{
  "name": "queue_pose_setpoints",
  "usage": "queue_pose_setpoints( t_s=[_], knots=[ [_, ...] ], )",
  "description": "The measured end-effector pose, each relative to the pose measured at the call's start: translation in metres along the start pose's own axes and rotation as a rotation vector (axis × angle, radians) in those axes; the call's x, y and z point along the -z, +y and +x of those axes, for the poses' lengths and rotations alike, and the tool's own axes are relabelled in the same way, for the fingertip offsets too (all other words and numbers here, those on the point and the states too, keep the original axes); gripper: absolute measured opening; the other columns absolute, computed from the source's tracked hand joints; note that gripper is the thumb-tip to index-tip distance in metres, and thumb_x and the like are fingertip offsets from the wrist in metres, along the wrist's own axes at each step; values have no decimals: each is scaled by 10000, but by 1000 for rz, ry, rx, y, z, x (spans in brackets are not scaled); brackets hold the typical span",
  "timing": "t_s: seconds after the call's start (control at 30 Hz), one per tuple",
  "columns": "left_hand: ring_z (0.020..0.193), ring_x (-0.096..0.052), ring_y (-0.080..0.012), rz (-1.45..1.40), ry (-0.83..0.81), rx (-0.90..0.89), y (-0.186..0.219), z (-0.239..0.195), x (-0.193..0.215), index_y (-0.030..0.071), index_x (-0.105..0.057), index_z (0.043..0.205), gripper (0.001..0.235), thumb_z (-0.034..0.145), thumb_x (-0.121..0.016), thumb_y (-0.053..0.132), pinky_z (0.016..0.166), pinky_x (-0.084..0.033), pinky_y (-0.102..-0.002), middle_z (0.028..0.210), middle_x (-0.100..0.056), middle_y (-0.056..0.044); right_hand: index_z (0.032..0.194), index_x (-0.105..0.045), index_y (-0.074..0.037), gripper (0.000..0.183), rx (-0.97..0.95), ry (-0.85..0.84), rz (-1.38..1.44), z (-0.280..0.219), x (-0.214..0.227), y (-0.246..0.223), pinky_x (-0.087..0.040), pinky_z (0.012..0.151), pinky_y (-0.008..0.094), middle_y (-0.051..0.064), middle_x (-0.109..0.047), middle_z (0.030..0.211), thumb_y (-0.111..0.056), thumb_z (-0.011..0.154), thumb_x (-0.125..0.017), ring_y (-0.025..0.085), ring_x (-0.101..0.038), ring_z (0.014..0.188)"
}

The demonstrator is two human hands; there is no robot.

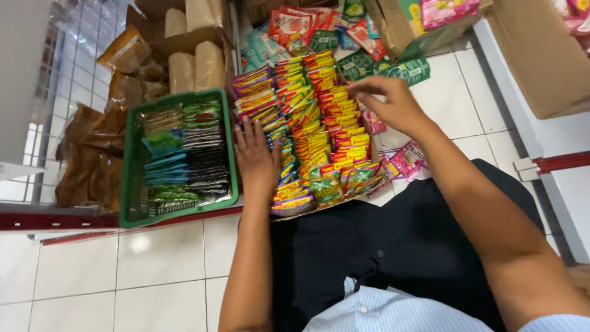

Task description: The person organizes numerous small packets of detergent and soap into rows within a box by hand.

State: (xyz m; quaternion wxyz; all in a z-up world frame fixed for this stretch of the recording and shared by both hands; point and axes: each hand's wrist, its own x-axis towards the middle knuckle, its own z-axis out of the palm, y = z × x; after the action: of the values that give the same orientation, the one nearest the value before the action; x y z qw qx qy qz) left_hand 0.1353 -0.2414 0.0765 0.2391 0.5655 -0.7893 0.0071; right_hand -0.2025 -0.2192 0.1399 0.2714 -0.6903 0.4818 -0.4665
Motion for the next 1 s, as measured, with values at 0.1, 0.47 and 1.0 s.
queue_pose_setpoints(
  t_s=[0.1, 0.47, 1.0],
  knots=[
    [1503, -212, -494, 0, -51, -12, -21, 13, -25, -38, -372, 1552, 747, 1030, -516, 476, 1168, -241, -572, 1666, -223, -273, 1173, -722, -10, 204, -281, 130, 44, -67, 48, 66, -570, 944, 304, 106, -760, 1145, -71, 991, -655, 173, -732, 1048],
    [1458, -229, -524, 15, -273, 93, -1, 50, 7, -9, -374, 1531, 791, 956, -591, 490, 1176, -222, -539, 1628, -255, -270, 1118, -740, -45, 239, -559, 446, -110, -206, 69, 268, -573, 845, 306, 102, -779, 1041, -89, 902, -648, 183, -752, 967],
    [1428, -446, -411, -586, -571, -183, 250, -125, -205, 16, -508, 1459, 575, 937, -668, 198, 1174, -363, -469, 1529, -486, -261, 1343, -543, -172, 748, -905, -165, -757, -174, 40, 258, -413, 1026, 589, 139, -557, 1351, -278, 678, -869, 365, -496, 1323]
  ],
)
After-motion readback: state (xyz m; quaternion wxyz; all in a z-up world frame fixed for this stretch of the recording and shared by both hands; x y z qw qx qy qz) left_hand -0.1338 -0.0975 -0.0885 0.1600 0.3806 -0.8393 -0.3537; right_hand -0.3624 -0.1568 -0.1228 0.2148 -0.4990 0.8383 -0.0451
